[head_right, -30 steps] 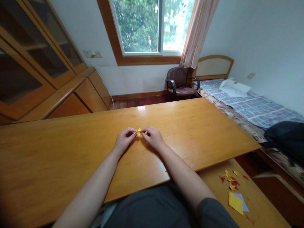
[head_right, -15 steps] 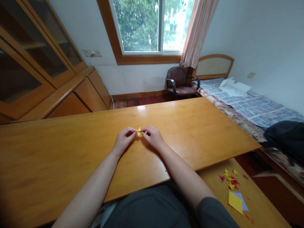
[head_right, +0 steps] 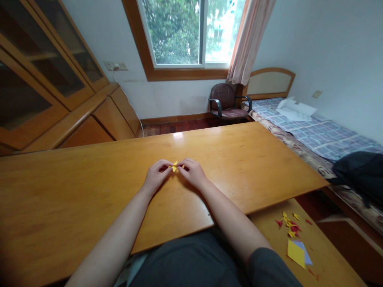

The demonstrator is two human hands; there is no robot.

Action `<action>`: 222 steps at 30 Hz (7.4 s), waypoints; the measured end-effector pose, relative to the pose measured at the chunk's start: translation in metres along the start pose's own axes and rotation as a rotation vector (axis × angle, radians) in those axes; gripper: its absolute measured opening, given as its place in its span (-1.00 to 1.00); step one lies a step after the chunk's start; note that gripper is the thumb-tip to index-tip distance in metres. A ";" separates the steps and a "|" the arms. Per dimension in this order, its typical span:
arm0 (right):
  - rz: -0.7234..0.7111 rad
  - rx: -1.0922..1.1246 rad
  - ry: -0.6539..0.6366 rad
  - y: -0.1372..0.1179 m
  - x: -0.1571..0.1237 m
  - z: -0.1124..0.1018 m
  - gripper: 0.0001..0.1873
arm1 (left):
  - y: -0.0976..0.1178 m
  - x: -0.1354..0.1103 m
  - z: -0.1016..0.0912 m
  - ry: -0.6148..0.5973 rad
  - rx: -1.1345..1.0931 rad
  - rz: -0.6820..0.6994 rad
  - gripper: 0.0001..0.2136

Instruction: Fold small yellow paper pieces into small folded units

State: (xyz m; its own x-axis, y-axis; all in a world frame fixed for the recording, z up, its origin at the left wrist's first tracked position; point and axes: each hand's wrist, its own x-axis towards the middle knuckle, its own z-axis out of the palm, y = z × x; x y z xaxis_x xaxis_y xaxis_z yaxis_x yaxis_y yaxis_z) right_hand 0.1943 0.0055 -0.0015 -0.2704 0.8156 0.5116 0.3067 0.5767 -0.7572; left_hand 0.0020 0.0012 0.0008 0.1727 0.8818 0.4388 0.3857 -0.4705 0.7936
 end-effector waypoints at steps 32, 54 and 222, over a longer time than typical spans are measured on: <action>0.055 0.084 0.045 -0.007 0.003 0.003 -0.86 | -0.001 -0.001 0.000 0.051 -0.084 -0.003 -0.91; -0.008 0.008 -0.006 0.005 0.002 0.001 -0.80 | -0.007 -0.002 0.005 -0.024 -0.357 -0.246 -0.72; 0.507 0.751 0.025 -0.001 0.003 0.005 -0.67 | 0.009 -0.001 0.002 0.121 -0.407 -0.168 -0.82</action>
State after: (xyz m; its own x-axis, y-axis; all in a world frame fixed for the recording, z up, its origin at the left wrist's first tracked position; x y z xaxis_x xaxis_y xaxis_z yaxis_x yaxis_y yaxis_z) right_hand 0.1886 0.0069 -0.0011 -0.2423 0.9691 0.0467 -0.2949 -0.0277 -0.9551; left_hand 0.0069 -0.0038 0.0073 0.0216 0.9482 0.3170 0.0079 -0.3173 0.9483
